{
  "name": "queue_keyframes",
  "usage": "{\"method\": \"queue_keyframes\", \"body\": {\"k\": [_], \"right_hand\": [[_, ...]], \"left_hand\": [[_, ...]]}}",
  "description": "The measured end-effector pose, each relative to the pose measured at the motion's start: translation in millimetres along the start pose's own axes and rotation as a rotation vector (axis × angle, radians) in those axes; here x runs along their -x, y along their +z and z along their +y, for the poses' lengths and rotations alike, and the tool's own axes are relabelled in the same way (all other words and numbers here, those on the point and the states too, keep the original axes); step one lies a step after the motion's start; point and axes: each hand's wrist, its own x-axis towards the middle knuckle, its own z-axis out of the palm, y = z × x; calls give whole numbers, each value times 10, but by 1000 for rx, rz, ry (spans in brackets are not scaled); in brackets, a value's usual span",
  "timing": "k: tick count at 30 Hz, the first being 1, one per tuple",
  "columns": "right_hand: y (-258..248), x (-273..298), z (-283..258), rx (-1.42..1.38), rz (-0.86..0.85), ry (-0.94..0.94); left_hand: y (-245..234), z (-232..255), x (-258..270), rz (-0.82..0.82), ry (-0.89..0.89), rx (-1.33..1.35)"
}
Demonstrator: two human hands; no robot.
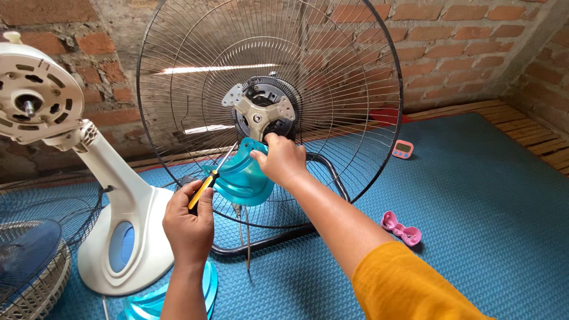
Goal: The person uses a screwdriver to remove screws from the central hub of a standing electric fan. They detach the fan blades and the front protective cage, placing them aside on the floor.
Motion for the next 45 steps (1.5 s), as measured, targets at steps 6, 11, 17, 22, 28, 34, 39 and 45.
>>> {"method": "queue_keyframes", "body": {"k": [6, 11, 17, 22, 28, 34, 39, 45], "right_hand": [[170, -130, 68, -506, 8, -64], [349, -160, 102, -630, -16, -25], [349, -180, 140, -516, -43, 7], [260, -171, 161, -508, -73, -30], [191, -164, 182, -522, -115, -33], [160, -163, 175, -517, -124, -62], [116, -139, 149, -510, -142, -49], [75, -112, 117, -498, -166, -25]], "left_hand": [[15, 15, -62, -24, 60, -36], [7, 54, -125, -40, 54, -73], [-39, 45, -179, -39, 31, -101], [-34, 33, -180, -63, 42, -104], [9, 30, -164, -67, 27, -81], [29, 14, -171, -84, 5, -76], [26, -22, -191, -110, 39, -81], [35, -14, -250, -80, 173, -47]]}}
